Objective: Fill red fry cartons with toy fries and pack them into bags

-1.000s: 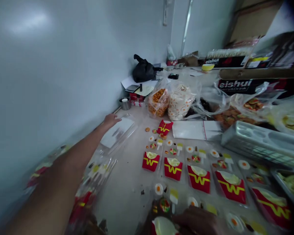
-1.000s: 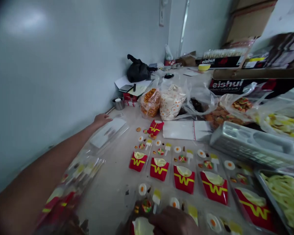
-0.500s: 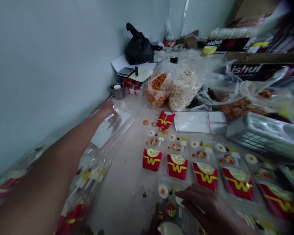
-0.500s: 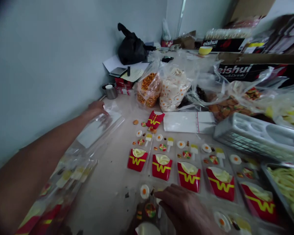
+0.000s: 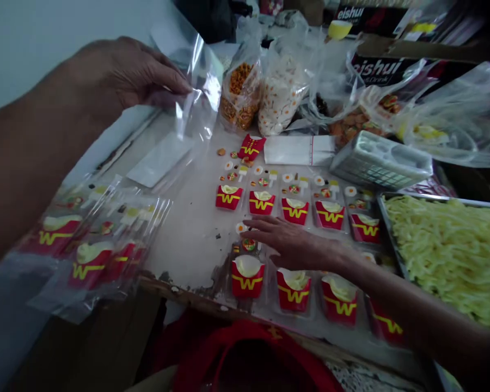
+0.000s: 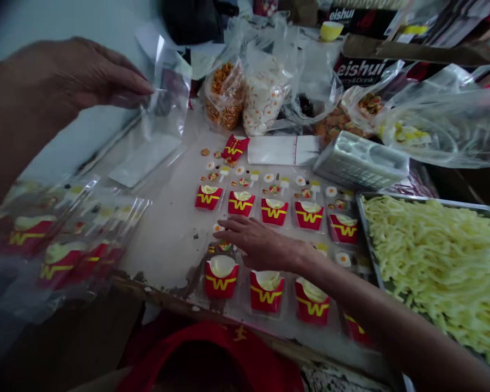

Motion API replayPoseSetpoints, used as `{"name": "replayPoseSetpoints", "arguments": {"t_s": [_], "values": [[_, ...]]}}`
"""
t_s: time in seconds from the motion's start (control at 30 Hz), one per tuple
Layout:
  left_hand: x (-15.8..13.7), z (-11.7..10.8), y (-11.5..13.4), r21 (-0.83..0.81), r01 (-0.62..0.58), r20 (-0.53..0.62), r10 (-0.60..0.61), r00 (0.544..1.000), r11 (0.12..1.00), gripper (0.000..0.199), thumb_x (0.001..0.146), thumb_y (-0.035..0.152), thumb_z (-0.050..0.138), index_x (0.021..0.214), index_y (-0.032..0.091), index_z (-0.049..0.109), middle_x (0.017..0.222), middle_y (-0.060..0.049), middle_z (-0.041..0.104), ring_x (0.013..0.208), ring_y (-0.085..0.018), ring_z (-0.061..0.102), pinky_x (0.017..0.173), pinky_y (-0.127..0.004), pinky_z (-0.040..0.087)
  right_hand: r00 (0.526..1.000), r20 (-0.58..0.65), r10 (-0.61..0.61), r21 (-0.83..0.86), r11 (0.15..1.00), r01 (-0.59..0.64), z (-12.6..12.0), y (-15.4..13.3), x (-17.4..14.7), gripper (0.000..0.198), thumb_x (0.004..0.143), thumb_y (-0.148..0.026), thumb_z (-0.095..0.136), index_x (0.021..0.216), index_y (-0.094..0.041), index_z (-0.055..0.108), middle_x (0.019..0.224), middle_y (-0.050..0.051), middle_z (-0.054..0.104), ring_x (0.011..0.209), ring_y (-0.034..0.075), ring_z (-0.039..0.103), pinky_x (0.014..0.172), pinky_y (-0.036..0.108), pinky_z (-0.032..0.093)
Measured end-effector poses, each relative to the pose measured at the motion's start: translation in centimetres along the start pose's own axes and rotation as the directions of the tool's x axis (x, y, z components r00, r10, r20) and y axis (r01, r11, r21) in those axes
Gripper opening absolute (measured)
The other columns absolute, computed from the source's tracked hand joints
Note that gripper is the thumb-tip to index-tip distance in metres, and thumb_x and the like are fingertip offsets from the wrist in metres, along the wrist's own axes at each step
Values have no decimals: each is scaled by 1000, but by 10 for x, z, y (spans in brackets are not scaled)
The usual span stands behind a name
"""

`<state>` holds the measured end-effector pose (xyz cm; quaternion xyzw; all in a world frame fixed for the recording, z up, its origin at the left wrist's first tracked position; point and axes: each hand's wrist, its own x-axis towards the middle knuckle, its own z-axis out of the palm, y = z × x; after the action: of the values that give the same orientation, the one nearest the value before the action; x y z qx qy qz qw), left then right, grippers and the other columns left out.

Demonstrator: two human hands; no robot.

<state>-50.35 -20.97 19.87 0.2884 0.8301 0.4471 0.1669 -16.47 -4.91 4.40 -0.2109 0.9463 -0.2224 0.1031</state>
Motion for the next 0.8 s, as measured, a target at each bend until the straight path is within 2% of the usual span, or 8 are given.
{"name": "replayPoseSetpoints", "arguments": {"t_s": [0.07,0.17,0.3,0.4,0.5,0.57,0.67,0.8], "values": [[-27,4,-5,-84,57,50,-53,997,995,44,83,2,54,127,-4,58,107,-1,69,124,-34,57,78,-27,47,991,124,-51,-69,996,60,6,-7,9,87,76,-2,65,156,-20,36,165,13,30,154,30,20,122,52,26],[-54,2,-30,-144,166,53,-160,986,976,51,84,-2,56,135,4,56,106,-1,68,123,-31,59,83,-30,48,964,241,-112,-148,977,151,13,-16,22,92,75,-4,69,157,-20,33,168,15,23,155,34,15,123,58,19],[-74,1,-59,-92,198,73,-192,979,976,43,97,14,55,139,6,54,103,-4,66,108,-20,67,87,-42,50,933,219,-285,-245,910,335,21,-24,34,85,77,-4,67,155,-19,37,166,17,25,155,38,12,122,65,8],[-80,9,-68,-118,275,73,-268,961,954,36,97,24,61,126,3,64,95,-4,70,89,-11,68,94,-43,52,871,198,-450,-275,827,490,28,-29,43,68,83,-11,64,149,-17,45,154,16,45,151,37,25,121,65,9],[-81,25,-74,-207,360,129,-340,932,909,22,85,20,74,101,6,73,91,-5,74,82,-11,66,96,-38,53,835,206,-511,-328,767,551,25,-39,51,53,85,-14,61,137,-14,54,123,12,63,127,30,50,122,62,11],[-79,36,-79,-227,364,145,-338,930,903,21,76,21,81,91,9,73,87,-4,75,83,-12,65,92,-35,53,854,175,-491,-372,770,519,16,-50,51,51,83,-17,64,133,-14,56,113,10,63,113,28,54,122,57,14],[-75,51,-88,-231,346,115,-328,938,909,31,60,27,90,81,13,72,73,1,69,73,-11,61,76,-29,51,915,86,-393,-385,834,395,-4,-63,39,64,80,-27,72,139,-14,51,117,12,61,113,29,51,119,52,23],[-76,73,-89,-149,277,90,-266,960,949,40,49,39,94,69,16,67,60,4,59,57,-8,48,57,-24,37,991,-78,-107,-343,936,74,-31,-54,9,94,67,-46,84,145,-14,45,127,15,58,116,32,49,108,49,33]]}}
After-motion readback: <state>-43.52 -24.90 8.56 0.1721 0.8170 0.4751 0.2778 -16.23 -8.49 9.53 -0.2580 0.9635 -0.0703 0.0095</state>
